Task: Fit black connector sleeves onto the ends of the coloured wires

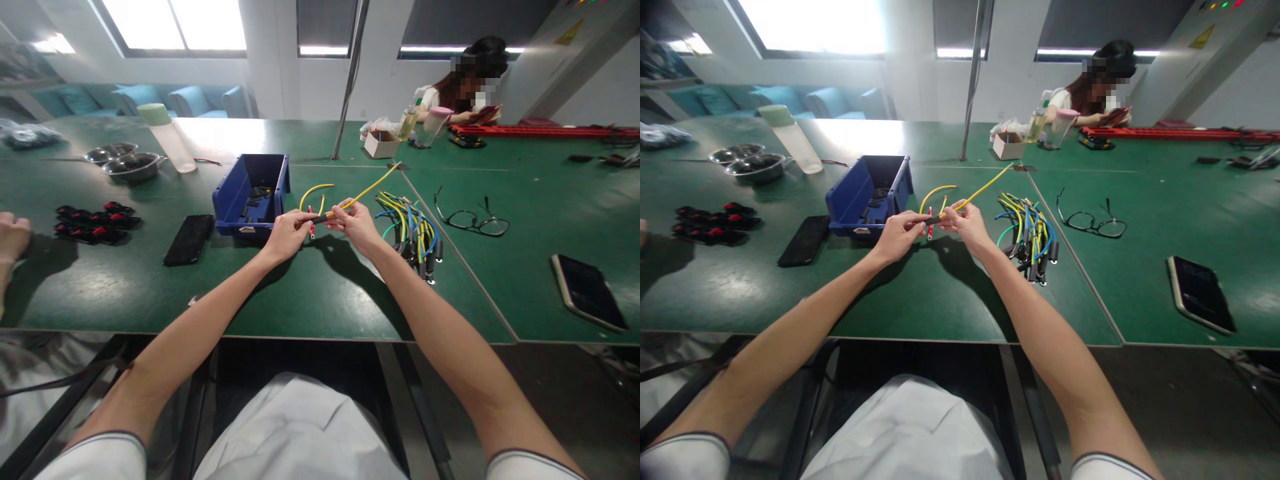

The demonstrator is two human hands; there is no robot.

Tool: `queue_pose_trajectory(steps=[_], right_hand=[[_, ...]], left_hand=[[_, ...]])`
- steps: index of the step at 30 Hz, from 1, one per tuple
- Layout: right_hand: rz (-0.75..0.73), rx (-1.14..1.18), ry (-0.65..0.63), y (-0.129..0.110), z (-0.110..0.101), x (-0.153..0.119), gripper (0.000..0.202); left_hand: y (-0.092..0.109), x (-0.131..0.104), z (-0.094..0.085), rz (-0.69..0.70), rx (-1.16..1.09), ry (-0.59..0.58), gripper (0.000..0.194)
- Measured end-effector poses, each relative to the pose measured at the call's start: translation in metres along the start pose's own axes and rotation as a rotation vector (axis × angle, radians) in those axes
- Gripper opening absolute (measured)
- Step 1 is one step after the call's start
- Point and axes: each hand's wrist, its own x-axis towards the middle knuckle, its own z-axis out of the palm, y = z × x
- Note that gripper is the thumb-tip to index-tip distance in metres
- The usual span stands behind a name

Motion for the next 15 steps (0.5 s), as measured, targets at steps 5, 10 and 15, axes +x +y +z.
queue_pose_trajectory(steps=[5, 10, 15], right_hand=[[-0.004, -0.040, 0.027, -0.0013, 0.0015, -0.0006, 0.039], [-0.010, -0.086, 0.036, -0.0050, 0.0029, -0.0022, 0.040], [0.004, -0.100, 0.014, -0.0065, 0.0038, -0.0025, 0.038]], left_hand=[[0.0025, -0.0010, 0.0014, -0.015, -0.031, -0.001, 0.027], [0.0049, -0.0019, 0.0041, -0.077, -0.112, -0.002, 0.025], [0.0033, -0.0018, 0.0057, -0.095, -0.107, 0.009, 0.024]])
